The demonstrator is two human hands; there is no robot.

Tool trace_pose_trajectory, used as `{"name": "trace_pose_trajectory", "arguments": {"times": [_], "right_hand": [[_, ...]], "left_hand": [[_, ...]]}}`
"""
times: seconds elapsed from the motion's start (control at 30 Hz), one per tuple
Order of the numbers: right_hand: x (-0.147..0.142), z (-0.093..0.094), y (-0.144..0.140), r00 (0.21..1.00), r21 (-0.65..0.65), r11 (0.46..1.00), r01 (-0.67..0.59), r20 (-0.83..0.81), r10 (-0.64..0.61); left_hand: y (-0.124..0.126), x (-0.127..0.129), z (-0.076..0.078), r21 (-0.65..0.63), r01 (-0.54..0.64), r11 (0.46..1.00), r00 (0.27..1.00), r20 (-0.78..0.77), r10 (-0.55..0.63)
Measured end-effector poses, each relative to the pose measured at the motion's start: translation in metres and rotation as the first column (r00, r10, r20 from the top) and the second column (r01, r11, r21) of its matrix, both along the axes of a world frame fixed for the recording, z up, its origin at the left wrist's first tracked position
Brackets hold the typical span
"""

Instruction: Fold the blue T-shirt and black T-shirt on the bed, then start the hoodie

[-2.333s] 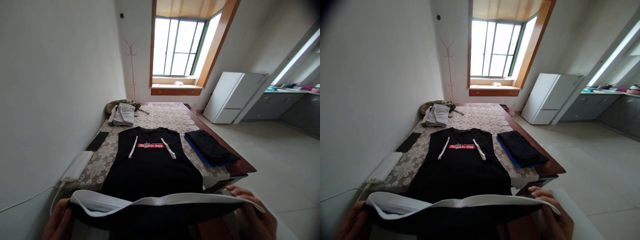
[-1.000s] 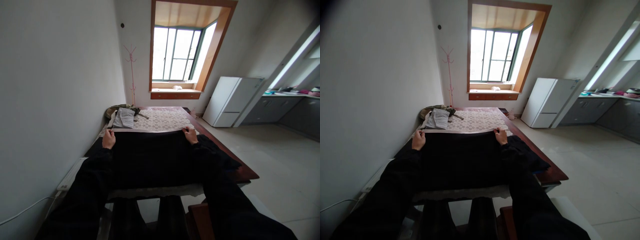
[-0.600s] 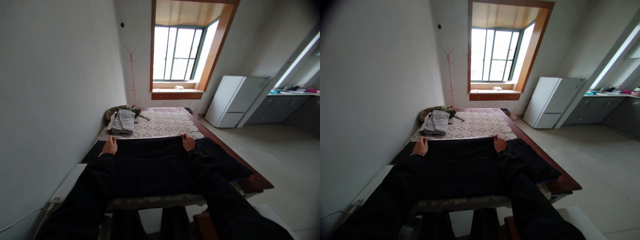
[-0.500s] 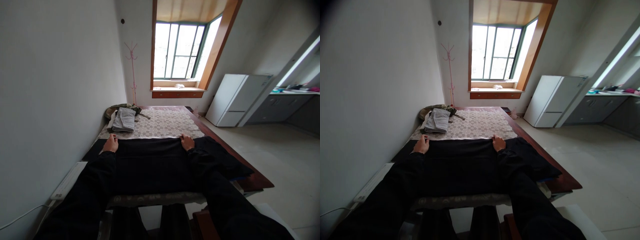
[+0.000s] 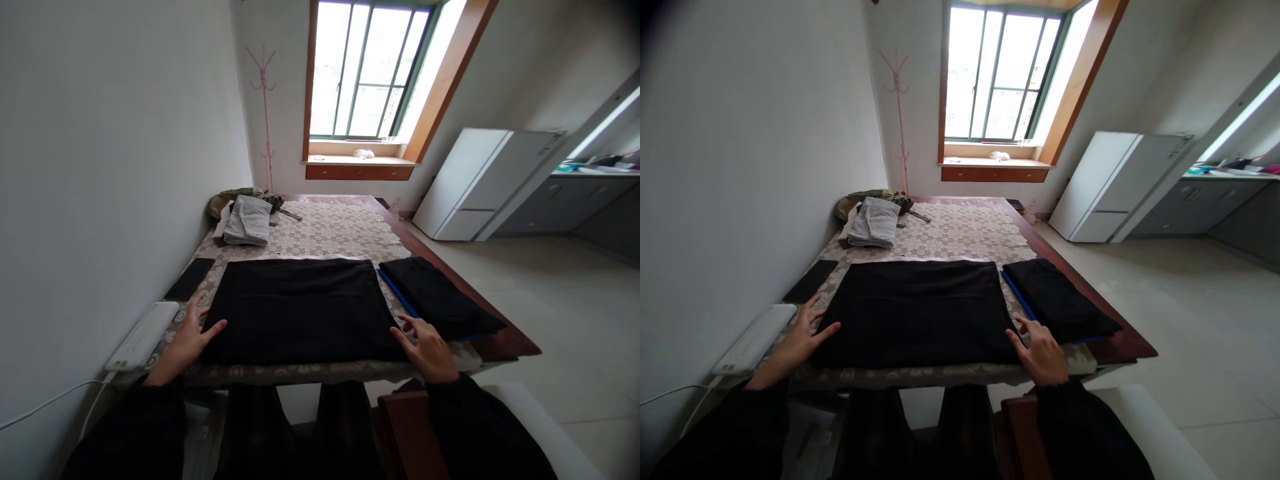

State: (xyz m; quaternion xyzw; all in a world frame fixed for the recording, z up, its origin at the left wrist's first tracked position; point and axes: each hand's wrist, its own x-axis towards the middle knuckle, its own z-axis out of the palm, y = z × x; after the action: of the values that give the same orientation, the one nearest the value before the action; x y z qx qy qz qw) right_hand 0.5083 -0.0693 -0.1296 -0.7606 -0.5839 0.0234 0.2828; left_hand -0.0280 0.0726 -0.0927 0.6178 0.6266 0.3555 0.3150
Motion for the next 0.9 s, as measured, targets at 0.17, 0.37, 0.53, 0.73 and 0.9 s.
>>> {"name": "trace_pose_trajectory", "arguments": {"times": [0.17, 0.37, 0.53, 0.73, 0.9], "right_hand": [[-0.016, -0.009, -0.042, 0.994, 0.028, 0.993, 0.112, 0.002, -0.112], [-0.017, -0.01, -0.041, 0.966, 0.048, 0.988, 0.147, -0.22, -0.134], [-0.009, -0.017, -0.044, 0.898, 0.196, 0.955, 0.222, -0.423, -0.122], [-0.005, -0.03, -0.051, 0.88, 0.193, 0.937, 0.291, -0.439, -0.183], [-0.013, -0.033, -0.054, 0.878, 0.149, 0.94, 0.307, -0.425, -0.22]], "left_hand": [[-0.055, -0.001, 0.007, -0.066, -0.067, 0.996, 0.982, 0.173, 0.077], [-0.082, 0.009, 0.009, 0.055, -0.134, 0.989, 0.922, 0.372, 0.105], [-0.083, 0.016, 0.005, 0.106, -0.142, 0.984, 0.909, 0.408, 0.087], [-0.074, 0.008, 0.001, 0.109, -0.24, 0.965, 0.865, 0.475, 0.161], [-0.082, 0.009, -0.008, 0.244, -0.094, 0.965, 0.979, 0.201, 0.045]]}}
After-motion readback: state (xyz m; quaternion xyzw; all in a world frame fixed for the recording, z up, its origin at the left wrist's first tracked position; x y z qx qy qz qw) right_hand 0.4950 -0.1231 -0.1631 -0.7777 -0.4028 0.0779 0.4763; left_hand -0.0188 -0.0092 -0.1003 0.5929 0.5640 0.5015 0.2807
